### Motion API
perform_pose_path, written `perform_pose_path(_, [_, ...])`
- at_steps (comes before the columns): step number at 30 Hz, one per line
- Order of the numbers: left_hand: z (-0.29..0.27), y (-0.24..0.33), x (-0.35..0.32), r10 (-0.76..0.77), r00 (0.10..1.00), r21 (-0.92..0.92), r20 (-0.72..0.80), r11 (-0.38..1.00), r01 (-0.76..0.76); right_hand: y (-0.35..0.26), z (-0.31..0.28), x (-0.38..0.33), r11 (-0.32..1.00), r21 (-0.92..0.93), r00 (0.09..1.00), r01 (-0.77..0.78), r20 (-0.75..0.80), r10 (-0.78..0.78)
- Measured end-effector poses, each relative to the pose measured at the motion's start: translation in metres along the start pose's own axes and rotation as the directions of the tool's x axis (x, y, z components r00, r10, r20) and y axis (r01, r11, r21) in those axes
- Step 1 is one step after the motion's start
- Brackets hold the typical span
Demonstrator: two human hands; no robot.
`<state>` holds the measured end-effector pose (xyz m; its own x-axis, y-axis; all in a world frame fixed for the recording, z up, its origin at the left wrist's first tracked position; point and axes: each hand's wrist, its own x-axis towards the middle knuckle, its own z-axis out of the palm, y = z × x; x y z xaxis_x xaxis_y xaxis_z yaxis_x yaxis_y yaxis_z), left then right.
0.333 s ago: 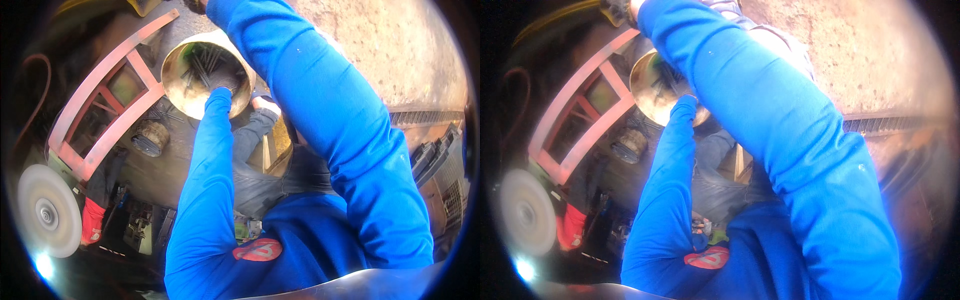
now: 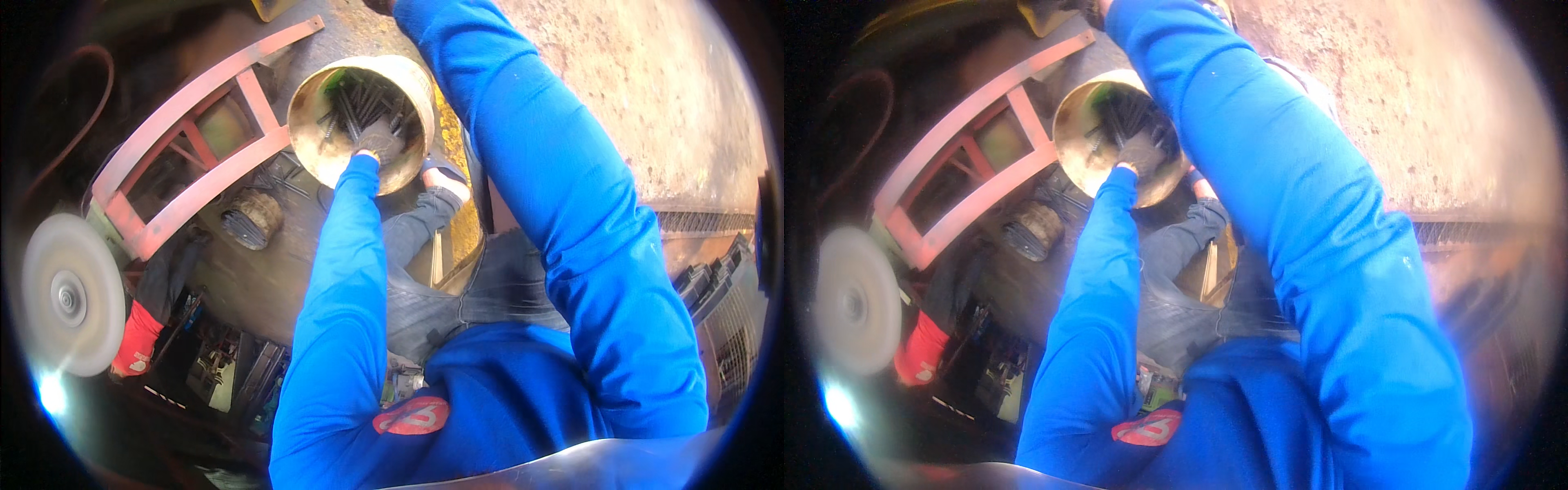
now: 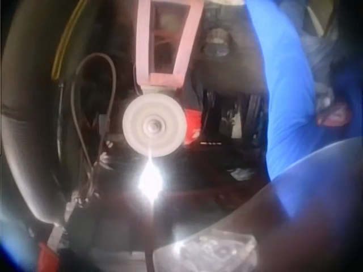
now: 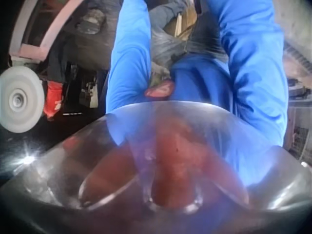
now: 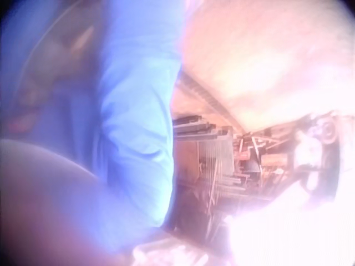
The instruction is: The person sits at a bench grinder and repeatedly grinds the ends of metal rods, creating sparks. They pick up rods from a bucket, grind them, and place them back into the bucket.
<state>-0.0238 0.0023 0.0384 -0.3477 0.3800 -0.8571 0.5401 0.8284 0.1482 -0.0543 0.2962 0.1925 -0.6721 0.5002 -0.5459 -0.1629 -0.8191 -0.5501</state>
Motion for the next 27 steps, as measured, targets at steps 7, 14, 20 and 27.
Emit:
perform_pose_path(7, [-0.019, 0.019, -0.072, -0.068, 0.97, -0.785, -0.232, 0.602, -0.146, 0.014, -0.04, 0.041, 0.857, 0.443, 0.87, -0.264, 0.493, 0.013])
perform_pose_path(14, [-0.014, 0.018, -0.092, -0.242, 0.943, -0.957, -0.227, 0.235, -0.17, 0.018, -0.014, 0.018, 0.994, 0.037, 0.986, -0.101, 0.137, 0.095])
perform_pose_path(20, [-0.028, 0.012, -0.103, -0.245, 0.906, -0.908, -0.344, -0.159, -0.387, -0.007, 0.006, -0.025, 0.975, -0.194, 0.986, 0.112, 0.14, -0.086])
perform_pose_path(27, [-0.086, 0.036, -0.184, -0.252, 0.905, -0.612, -0.342, -0.671, -0.418, 0.033, -0.004, -0.075, 0.482, -0.714, 0.855, 0.508, 0.488, -0.177])
